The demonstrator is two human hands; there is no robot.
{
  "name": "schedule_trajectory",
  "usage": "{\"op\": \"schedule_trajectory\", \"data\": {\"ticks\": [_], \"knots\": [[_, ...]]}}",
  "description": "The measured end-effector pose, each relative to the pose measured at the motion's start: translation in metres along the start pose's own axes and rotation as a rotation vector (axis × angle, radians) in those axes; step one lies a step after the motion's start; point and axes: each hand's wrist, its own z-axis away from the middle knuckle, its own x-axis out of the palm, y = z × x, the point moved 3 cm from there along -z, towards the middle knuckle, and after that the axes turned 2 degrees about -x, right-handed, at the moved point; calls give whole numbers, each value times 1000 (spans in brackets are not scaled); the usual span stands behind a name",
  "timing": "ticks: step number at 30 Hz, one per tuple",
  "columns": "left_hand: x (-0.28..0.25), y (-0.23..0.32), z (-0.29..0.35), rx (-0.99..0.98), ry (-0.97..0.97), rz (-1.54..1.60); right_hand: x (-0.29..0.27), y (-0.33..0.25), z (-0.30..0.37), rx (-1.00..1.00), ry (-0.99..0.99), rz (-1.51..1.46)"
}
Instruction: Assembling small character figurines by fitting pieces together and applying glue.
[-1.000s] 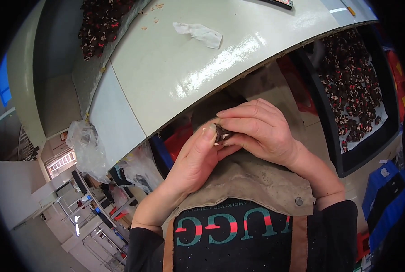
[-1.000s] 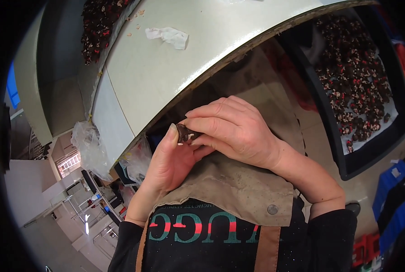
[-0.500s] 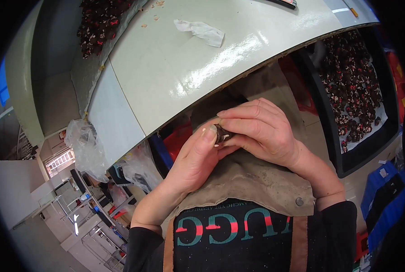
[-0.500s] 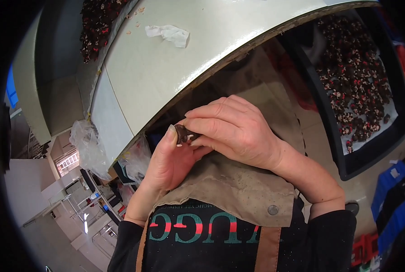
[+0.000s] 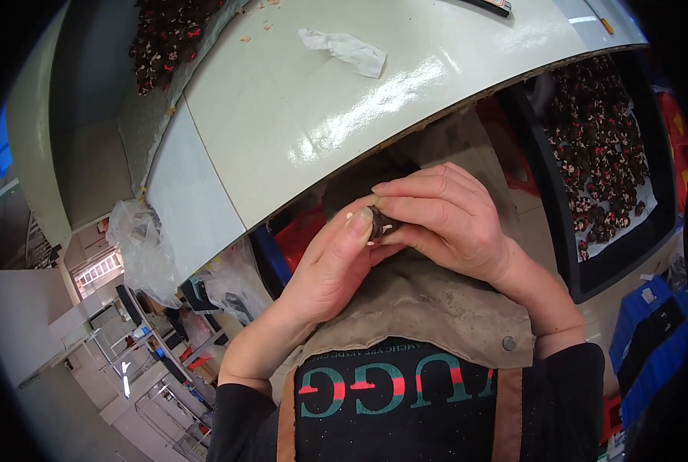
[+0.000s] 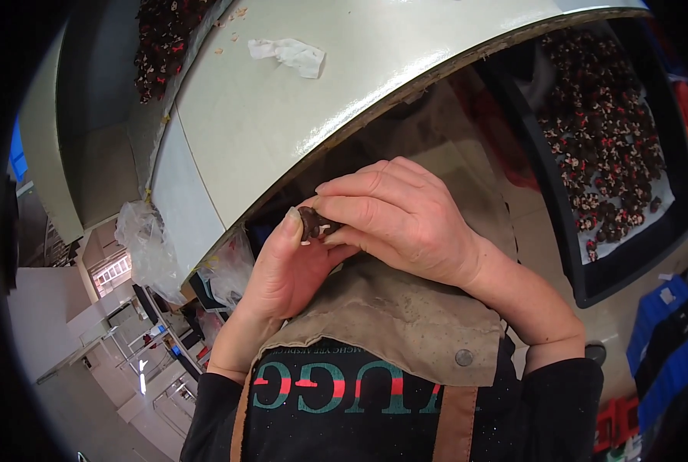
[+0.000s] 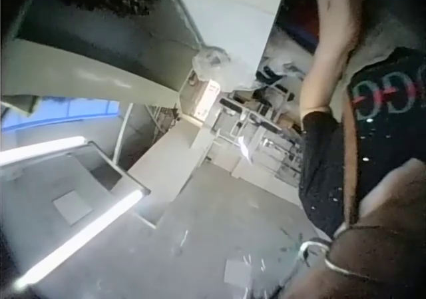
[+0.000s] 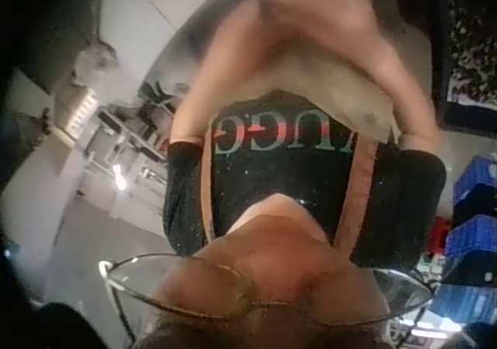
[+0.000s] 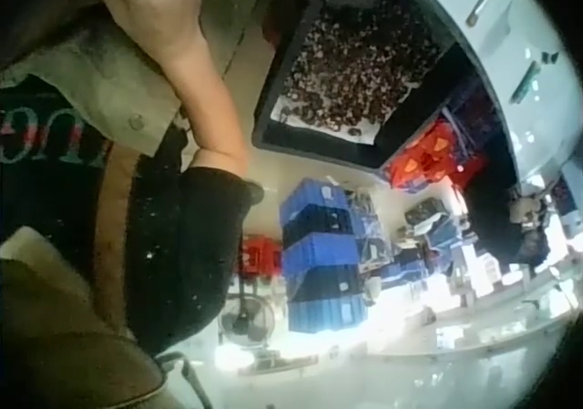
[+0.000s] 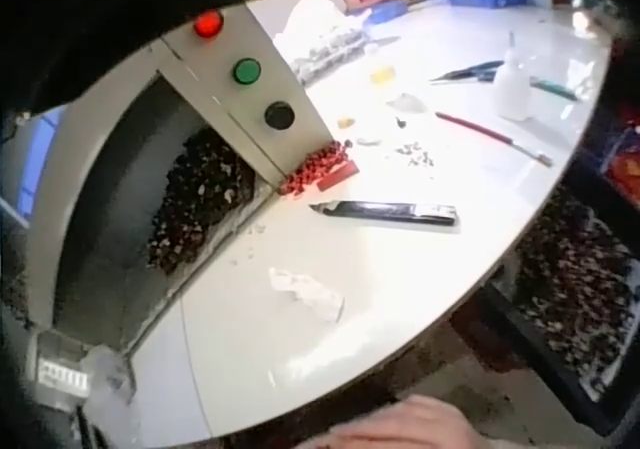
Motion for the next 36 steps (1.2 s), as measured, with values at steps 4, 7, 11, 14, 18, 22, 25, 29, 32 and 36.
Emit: {"op": "schedule_trajectory", "data": {"ticks": [4, 7, 11, 14, 18, 22, 25, 29, 32, 36], "knots": [[0, 1, -1, -25, -25, 4, 1, 1, 0, -5, 4, -2], [2, 1, -2, 17, 35, -9, 2, 2, 0, -7, 5, -2], [-1, 0, -2, -33, -19, 14, 1, 2, 0, -1, 5, -11], [-1, 0, -2, -28, -20, 6, 2, 3, 1, -2, 11, -14], [-1, 0, -3, -35, -18, 14, 1, 3, 1, 1, 3, -13], [-1, 0, -3, -44, 5, 16, 2, 4, 1, -7, 3, -18], [-3, -1, -2, -8, -61, 22, 2, 4, 1, -4, -8, -37], [-2, -1, 1, -12, -25, 17, 2, 6, 6, 64, -40, -90], [2, 3, 7, 95, 39, -347, 2, 4, 10, 68, -59, -78], [-4, -5, 6, 245, 61, -488, 5, 5, 14, 115, -87, -83]]}}
